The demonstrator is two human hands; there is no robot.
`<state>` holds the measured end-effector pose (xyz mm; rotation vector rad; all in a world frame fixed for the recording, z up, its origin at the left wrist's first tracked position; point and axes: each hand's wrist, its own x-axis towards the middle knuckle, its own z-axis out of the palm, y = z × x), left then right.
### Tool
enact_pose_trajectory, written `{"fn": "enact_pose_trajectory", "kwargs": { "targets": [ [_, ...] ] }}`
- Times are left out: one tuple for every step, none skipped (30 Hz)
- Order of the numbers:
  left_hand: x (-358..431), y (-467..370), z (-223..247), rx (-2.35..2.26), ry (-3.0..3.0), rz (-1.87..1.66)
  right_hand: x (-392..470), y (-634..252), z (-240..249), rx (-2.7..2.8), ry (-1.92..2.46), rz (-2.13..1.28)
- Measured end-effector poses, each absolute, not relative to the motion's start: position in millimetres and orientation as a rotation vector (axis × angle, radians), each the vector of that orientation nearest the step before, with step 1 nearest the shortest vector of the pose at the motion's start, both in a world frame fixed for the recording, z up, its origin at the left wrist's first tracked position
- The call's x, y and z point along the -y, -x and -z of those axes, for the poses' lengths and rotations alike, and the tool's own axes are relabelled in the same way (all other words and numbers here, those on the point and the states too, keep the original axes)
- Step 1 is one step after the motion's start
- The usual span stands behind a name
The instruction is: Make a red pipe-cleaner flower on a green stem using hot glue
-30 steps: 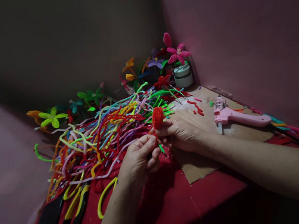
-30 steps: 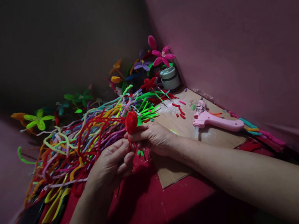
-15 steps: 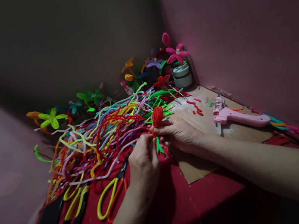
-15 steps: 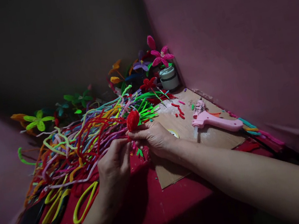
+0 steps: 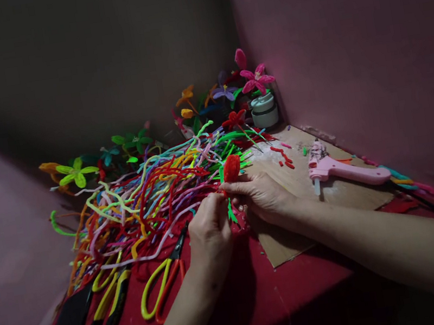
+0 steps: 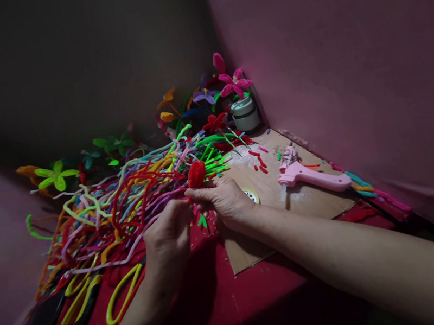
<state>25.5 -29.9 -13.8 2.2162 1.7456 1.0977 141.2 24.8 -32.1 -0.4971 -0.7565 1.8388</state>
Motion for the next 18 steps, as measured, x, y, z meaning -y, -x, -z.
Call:
{"fn": "enact_pose_trajectory", "kwargs": {
  "targets": [
    [29.2,-25.8,12.3,-1.693,-2.069,-1.129,-24.7,-141.3,31.7,0.759,0.496,-1.834],
    [28.5,-25.9,10.8,-1.651,-1.923,-1.144,-24.7,-141.3,31.4,0.763,0.491,-1.829],
    [27.9,-25.9,9.1,-1.616,-1.788,-1.148,-24.6,-141.4,31.1,0.767,0.484,-1.828],
    [27.4,-25.8,7.5,-1.584,-1.678,-1.143,-24.7,-141.5,30.8,0.772,0.478,-1.830],
    [27.1,-25.5,5.9,-1.559,-1.596,-1.132,-24.9,-141.8,30.6,0.776,0.476,-1.829],
    [27.1,-25.0,4.3,-1.542,-1.539,-1.115,-25.3,-142.1,30.4,0.779,0.476,-1.822],
    [27.3,-24.1,2.9,-1.532,-1.501,-1.096,-25.8,-142.5,30.2,0.783,0.478,-1.810],
    [27.7,-23.0,1.5,-1.529,-1.474,-1.075,-26.5,-143.0,30.0,0.785,0.487,-1.792],
    [28.3,-21.7,0.4,-1.531,-1.454,-1.058,-27.2,-143.5,29.8,0.786,0.501,-1.768],
    [29.0,-20.4,-0.5,-1.536,-1.437,-1.050,-28.0,-144.0,29.7,0.788,0.516,-1.743],
    [29.7,-19.0,-1.1,-1.542,-1.419,-1.051,-28.7,-144.5,29.5,0.793,0.527,-1.722],
    [30.2,-17.8,-1.4,-1.542,-1.405,-1.057,-29.3,-144.9,29.4,0.800,0.534,-1.706],
    [30.6,-16.7,-1.4,-1.536,-1.392,-1.065,-29.9,-145.1,29.2,0.807,0.535,-1.696],
    [30.8,-15.8,-1.3,-1.515,-1.374,-1.070,-30.3,-145.4,29.0,0.816,0.529,-1.693],
    [30.7,-15.0,-1.0,-1.479,-1.348,-1.070,-30.6,-145.5,28.7,0.824,0.520,-1.696],
    [30.5,-14.2,-0.7,-1.428,-1.308,-1.065,-30.9,-145.7,28.2,0.828,0.510,-1.701],
    [30.1,-13.5,-0.5,-1.368,-1.257,-1.055,-31.0,-145.9,27.7,0.829,0.502,-1.711],
    [29.7,-12.8,-0.5,-1.306,-1.204,-1.040,-31.1,-146.0,27.1,0.829,0.496,-1.722]
  ]
}}
